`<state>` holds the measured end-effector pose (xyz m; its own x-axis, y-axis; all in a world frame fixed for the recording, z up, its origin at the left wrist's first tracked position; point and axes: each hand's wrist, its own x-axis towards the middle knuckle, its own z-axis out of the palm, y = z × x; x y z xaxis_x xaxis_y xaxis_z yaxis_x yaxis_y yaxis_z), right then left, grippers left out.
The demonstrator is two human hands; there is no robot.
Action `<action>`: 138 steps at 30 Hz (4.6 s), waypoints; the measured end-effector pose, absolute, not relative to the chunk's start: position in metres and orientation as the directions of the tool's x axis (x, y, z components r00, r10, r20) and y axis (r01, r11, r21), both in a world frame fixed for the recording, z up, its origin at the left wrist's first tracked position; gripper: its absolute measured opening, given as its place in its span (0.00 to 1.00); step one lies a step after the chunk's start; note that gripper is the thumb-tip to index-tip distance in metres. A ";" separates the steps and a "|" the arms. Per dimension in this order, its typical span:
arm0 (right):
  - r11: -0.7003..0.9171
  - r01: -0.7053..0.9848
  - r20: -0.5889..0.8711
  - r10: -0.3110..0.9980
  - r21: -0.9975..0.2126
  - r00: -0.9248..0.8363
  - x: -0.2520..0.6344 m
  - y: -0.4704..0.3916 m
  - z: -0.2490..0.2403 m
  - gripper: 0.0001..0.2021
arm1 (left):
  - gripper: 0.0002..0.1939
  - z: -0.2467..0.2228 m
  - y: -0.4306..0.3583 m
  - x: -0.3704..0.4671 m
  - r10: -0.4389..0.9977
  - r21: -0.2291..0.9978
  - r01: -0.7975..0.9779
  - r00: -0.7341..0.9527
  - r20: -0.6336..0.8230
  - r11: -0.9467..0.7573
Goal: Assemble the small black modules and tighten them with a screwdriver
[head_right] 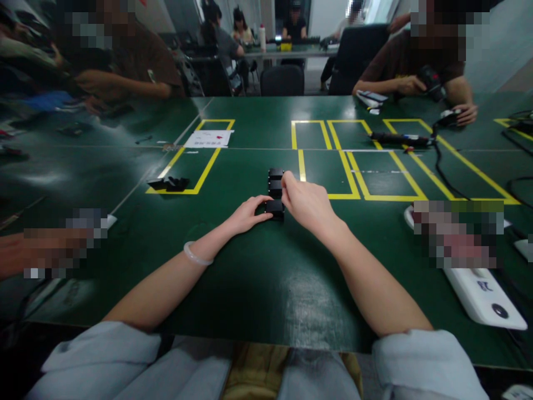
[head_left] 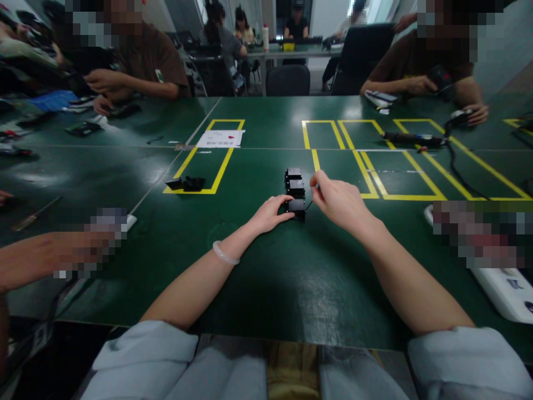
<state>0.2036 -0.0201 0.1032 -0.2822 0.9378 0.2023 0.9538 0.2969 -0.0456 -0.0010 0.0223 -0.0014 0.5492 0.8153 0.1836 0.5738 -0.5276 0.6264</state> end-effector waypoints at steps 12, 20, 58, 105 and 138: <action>0.308 0.950 0.208 0.933 -0.041 -0.293 0.203 -0.021 0.105 0.16 | 0.22 -0.002 0.022 -0.001 0.812 0.619 0.574 0.552 0.191 -0.536; 0.297 0.955 0.182 0.939 -0.001 -0.292 0.203 -0.022 0.105 0.16 | 0.22 0.000 0.022 0.000 0.815 0.623 0.578 0.550 0.181 -0.528; 0.366 0.930 0.183 0.916 -0.020 -0.356 0.207 -0.019 0.105 0.14 | 0.21 -0.001 0.022 -0.001 0.809 0.615 0.574 0.556 0.192 -0.540; 0.386 0.921 0.204 0.907 -0.052 -0.369 0.210 -0.020 0.106 0.13 | 0.21 -0.002 0.022 -0.001 0.813 0.619 0.578 0.552 0.184 -0.532; 0.390 0.915 0.229 0.904 -0.102 -0.360 0.209 -0.017 0.102 0.14 | 0.22 -0.001 0.022 -0.001 0.815 0.624 0.574 0.547 0.189 -0.530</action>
